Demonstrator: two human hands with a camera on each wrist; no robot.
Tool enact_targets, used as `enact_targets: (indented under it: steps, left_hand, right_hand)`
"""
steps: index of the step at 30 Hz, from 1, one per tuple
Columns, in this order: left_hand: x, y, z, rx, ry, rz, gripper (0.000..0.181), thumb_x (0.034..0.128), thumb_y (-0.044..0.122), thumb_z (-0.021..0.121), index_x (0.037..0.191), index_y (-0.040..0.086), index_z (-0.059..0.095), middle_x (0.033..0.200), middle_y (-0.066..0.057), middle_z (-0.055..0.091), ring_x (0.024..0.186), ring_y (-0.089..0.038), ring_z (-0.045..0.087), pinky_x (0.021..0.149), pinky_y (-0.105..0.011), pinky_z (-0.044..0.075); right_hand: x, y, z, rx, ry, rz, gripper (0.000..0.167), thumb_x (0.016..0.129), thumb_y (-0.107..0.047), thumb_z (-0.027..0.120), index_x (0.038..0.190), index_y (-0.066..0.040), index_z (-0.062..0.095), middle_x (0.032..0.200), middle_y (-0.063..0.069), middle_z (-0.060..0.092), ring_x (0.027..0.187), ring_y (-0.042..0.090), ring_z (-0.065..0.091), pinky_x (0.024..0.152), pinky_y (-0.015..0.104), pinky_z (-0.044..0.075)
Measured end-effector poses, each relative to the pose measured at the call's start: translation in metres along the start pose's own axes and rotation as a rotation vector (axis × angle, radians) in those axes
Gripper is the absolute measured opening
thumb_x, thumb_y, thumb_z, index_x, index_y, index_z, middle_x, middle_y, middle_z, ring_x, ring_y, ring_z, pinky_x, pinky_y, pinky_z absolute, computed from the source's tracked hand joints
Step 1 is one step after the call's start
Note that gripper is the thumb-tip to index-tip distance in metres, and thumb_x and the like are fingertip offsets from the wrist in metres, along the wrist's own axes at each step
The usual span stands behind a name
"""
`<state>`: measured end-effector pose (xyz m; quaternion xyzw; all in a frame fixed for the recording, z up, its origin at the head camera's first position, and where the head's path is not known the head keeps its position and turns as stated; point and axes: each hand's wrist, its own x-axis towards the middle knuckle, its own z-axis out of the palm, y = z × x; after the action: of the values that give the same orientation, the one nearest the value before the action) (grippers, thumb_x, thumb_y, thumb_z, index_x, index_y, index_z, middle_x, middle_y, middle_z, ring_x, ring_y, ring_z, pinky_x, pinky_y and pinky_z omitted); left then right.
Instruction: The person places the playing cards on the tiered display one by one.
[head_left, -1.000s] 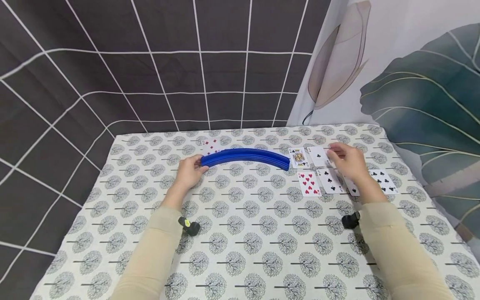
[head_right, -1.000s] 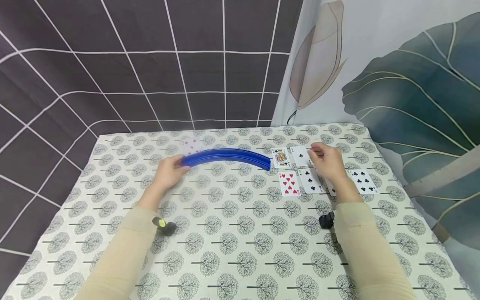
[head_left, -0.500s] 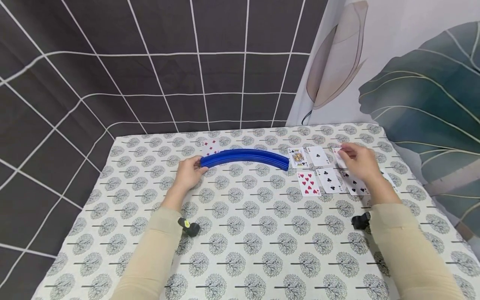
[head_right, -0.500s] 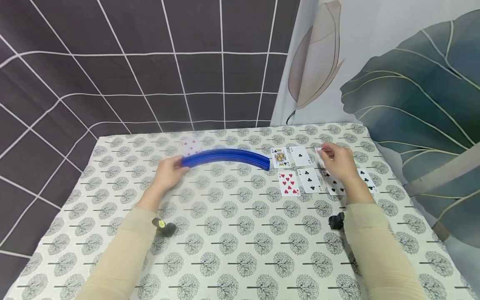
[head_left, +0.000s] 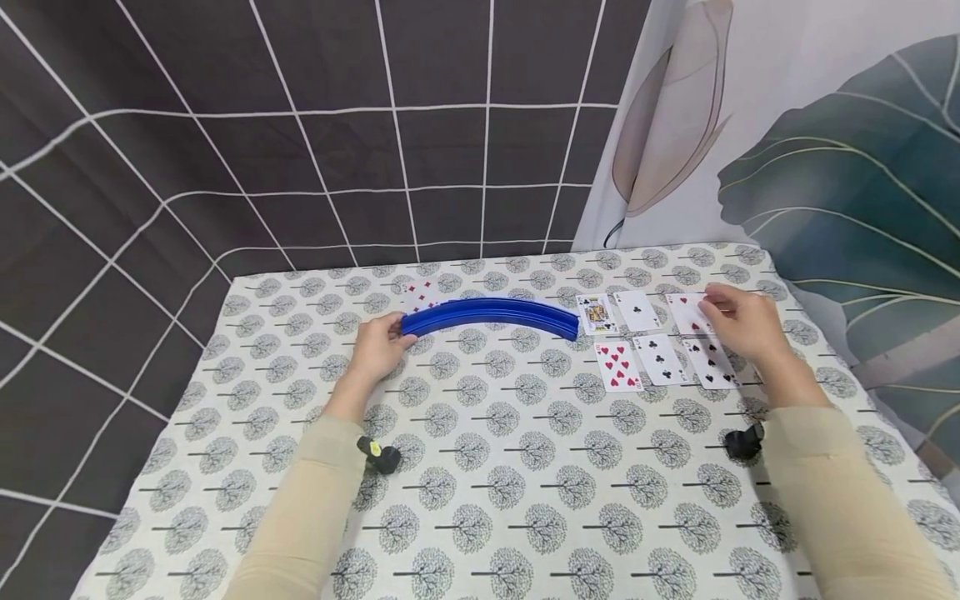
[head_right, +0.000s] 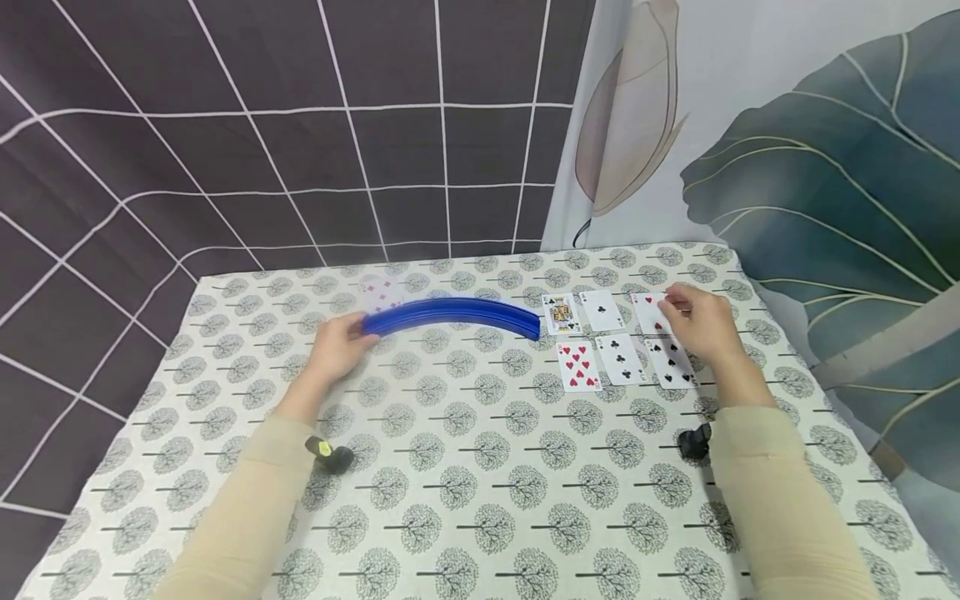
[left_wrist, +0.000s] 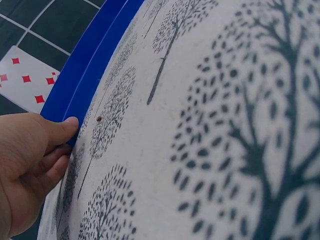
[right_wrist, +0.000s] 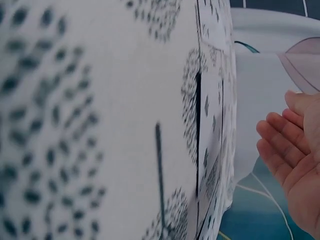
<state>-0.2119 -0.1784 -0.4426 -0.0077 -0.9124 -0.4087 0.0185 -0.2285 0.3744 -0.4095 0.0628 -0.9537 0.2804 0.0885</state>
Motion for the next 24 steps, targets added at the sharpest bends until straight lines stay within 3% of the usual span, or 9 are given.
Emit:
enact_targets:
  steps: [18,24]
  left_hand:
    - [-0.001,0.001,-0.002,0.006,0.007,0.006,0.034,0.0929,0.007,0.073,0.124,-0.004,0.066,0.114,-0.024,0.071,0.108,-0.037,0.069,0.101,-0.043,0.056]
    - [0.000,-0.001,0.000,0.007,0.002,0.022,0.032,0.0926,0.006,0.073,0.122,-0.004,0.066,0.112,-0.025,0.071,0.107,-0.037,0.069,0.100,-0.043,0.057]
  right_hand:
    - [-0.009,0.018,-0.012,-0.017,-0.035,0.024,0.047,0.105,-0.022,0.054,0.133,0.015,0.052,0.128,0.039,0.056,0.110,0.057,0.059,0.090,0.067,0.052]
    - [-0.013,0.029,-0.018,-0.053,-0.091,0.045,0.053,0.105,-0.027,0.056,0.133,0.017,0.050,0.131,0.042,0.052,0.112,0.060,0.056,0.088,0.069,0.052]
